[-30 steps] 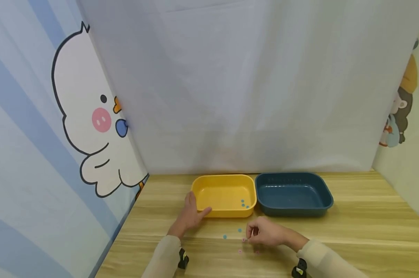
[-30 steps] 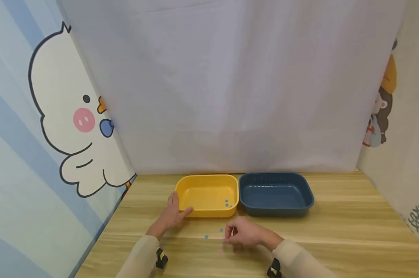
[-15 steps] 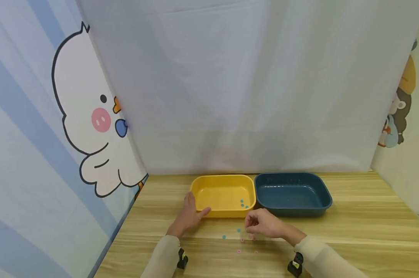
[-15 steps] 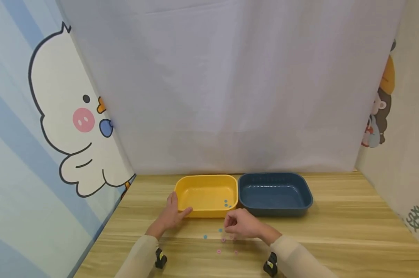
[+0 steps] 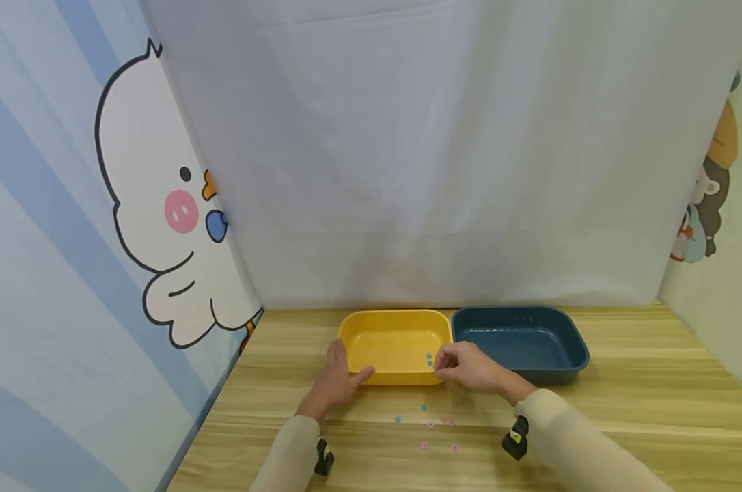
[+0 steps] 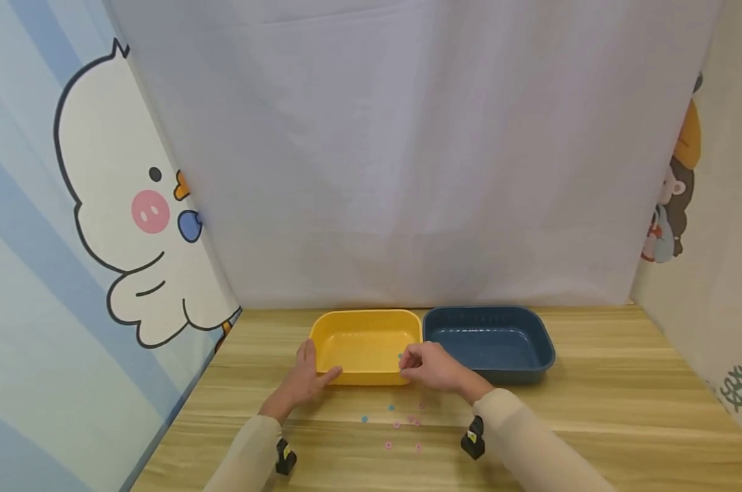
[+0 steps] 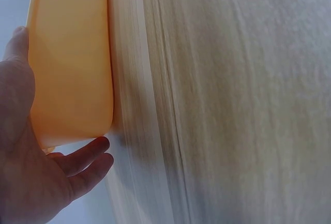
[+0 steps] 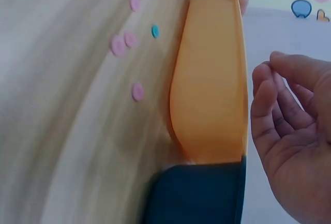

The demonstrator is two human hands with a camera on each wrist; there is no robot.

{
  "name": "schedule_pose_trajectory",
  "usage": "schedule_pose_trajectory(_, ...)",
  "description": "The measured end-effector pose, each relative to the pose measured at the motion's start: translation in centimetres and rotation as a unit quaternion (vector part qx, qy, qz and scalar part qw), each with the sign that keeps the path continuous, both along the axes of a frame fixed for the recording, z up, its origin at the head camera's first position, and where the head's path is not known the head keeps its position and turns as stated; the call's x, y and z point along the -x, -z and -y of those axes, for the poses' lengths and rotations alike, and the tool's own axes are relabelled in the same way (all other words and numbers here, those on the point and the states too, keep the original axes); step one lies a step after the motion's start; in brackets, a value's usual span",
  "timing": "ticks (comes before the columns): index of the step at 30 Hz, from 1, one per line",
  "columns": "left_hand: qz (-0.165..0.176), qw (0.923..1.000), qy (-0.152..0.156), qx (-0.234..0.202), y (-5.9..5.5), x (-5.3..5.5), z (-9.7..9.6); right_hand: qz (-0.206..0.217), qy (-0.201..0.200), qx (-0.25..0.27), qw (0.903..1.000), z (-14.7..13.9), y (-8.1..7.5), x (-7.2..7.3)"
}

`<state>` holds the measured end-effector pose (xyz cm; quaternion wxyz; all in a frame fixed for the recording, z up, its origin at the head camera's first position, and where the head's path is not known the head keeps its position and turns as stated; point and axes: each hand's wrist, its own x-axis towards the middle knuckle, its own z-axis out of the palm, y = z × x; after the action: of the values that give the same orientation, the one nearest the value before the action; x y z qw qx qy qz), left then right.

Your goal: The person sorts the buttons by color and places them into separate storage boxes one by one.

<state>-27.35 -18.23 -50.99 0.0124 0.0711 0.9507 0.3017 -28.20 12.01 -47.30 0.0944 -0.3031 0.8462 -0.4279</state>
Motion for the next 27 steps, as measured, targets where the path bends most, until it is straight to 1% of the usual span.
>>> schedule_pose_trajectory(6,0.000,1.0000,0.001,0.008,-0.2,-0.1,0.0,0.008,0.051,0.007,0.9986,0.2,-0.1,1.6)
schedule_pose_trajectory(12,0.001,1.0000,-0.001,0.008,-0.1,-0.1,0.0,0.016,0.079,0.007,0.9968,0.5,-0.3,2.5)
schedule_pose_trajectory(18,-0.022,0.9997,0.007,-0.010,-0.1,-0.3,-0.1,0.015,0.112,-0.003,0.9936,0.8,-0.4,3.4)
schedule_pose_trajectory(20,-0.026,0.9996,0.008,-0.010,-0.2,-0.4,-0.1,0.015,0.120,-0.006,0.9927,0.9,-0.3,3.7)
schedule_pose_trajectory(27,-0.010,0.9999,0.001,0.012,0.2,0.1,0.1,0.020,0.137,-0.005,0.9904,1.4,-0.3,4.4)
